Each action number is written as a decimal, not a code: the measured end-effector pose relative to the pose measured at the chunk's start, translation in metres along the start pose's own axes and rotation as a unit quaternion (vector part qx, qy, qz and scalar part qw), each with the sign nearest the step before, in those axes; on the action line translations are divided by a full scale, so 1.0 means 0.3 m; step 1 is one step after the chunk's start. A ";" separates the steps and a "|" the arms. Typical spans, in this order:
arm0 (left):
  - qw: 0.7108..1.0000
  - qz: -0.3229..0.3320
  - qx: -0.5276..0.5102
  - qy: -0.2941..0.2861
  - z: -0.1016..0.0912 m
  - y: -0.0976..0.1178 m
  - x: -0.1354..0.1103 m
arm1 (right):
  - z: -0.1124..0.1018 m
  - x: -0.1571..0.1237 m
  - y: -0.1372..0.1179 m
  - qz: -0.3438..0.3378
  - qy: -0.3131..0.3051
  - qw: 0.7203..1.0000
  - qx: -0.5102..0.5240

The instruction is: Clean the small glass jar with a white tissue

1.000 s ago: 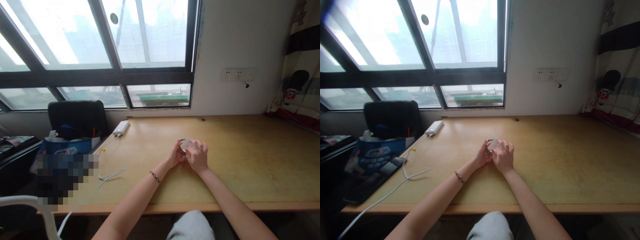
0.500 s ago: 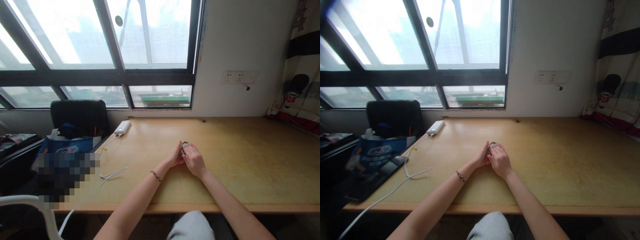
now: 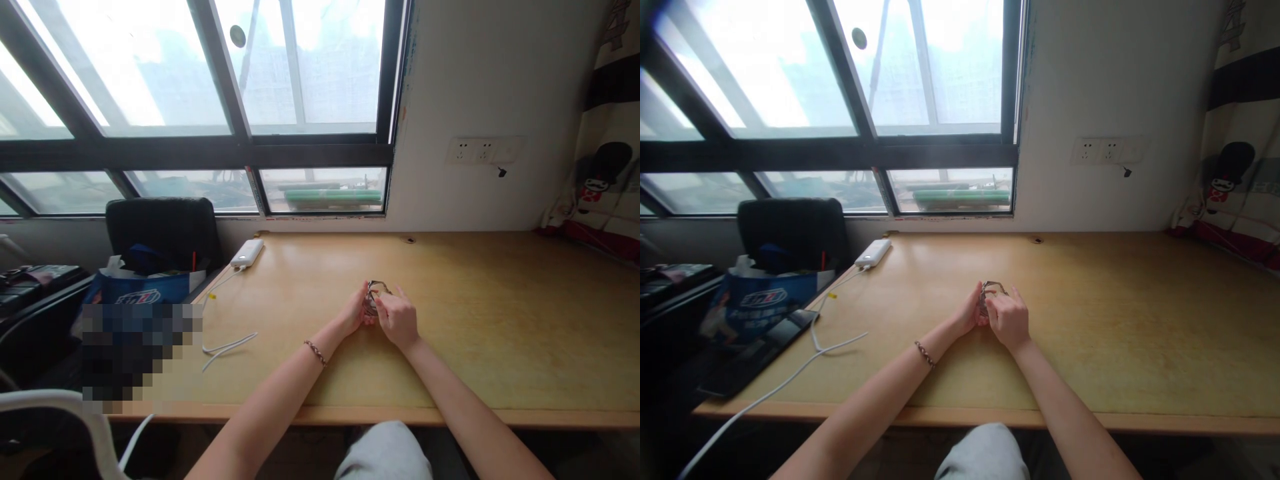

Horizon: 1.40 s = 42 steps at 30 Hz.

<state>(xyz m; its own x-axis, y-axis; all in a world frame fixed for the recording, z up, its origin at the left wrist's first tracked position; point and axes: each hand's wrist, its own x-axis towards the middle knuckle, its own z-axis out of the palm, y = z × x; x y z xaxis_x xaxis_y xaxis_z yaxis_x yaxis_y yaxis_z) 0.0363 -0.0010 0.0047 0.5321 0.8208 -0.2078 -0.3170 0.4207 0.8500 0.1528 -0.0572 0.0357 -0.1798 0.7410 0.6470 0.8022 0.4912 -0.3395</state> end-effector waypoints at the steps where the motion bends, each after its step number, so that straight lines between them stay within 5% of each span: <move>1: 1.000 -0.007 -0.001 -0.002 -0.003 -0.001 0.003 | -0.001 0.001 -0.004 -0.002 -0.004 1.000 -0.018; 4: 1.000 -0.001 0.007 -0.015 -0.010 -0.006 0.004 | -0.002 0.003 -0.008 -0.006 -0.020 0.999 -0.037; 11: 0.990 0.135 -0.031 0.019 0.020 -0.005 -0.033 | 0.034 -0.002 0.018 0.022 -0.016 0.999 0.022; 16: 0.984 0.168 -0.046 0.033 0.035 0.000 -0.045 | 0.032 0.007 0.026 0.088 -0.020 0.978 0.188; 19: 0.986 0.159 -0.051 0.027 0.025 -0.001 -0.032 | 0.017 0.021 0.047 0.189 -0.007 0.902 0.388; 24: 0.986 0.152 -0.041 0.058 0.018 -0.005 -0.005 | 0.000 0.037 0.085 0.273 0.029 0.687 0.673; 27: 0.993 0.098 -0.071 -0.008 0.029 0.002 -0.010 | -0.005 0.037 0.080 0.271 0.010 0.644 0.715; 30: 0.989 0.060 -0.122 -0.060 0.037 0.014 -0.023 | -0.006 0.033 0.066 0.260 -0.012 0.639 0.724; 33: 0.986 0.082 -0.138 -0.046 0.036 0.020 -0.029 | 0.006 0.027 0.060 0.256 -0.031 0.654 0.711; 40: 0.981 0.135 -0.137 0.009 0.002 0.020 -0.016 | 0.065 0.008 0.098 0.267 0.002 0.818 0.509; 42: 0.985 0.121 -0.121 0.019 -0.009 0.022 -0.011 | 0.075 0.006 0.112 0.284 0.001 0.837 0.468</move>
<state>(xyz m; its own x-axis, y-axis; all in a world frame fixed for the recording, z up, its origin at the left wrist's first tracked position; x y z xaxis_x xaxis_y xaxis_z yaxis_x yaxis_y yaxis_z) 0.0305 0.0002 0.0095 0.3889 0.9206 -0.0355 -0.6108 0.2865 0.7381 0.1666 -0.0291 0.0102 0.0817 0.9762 0.2007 -0.0402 0.2045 -0.9780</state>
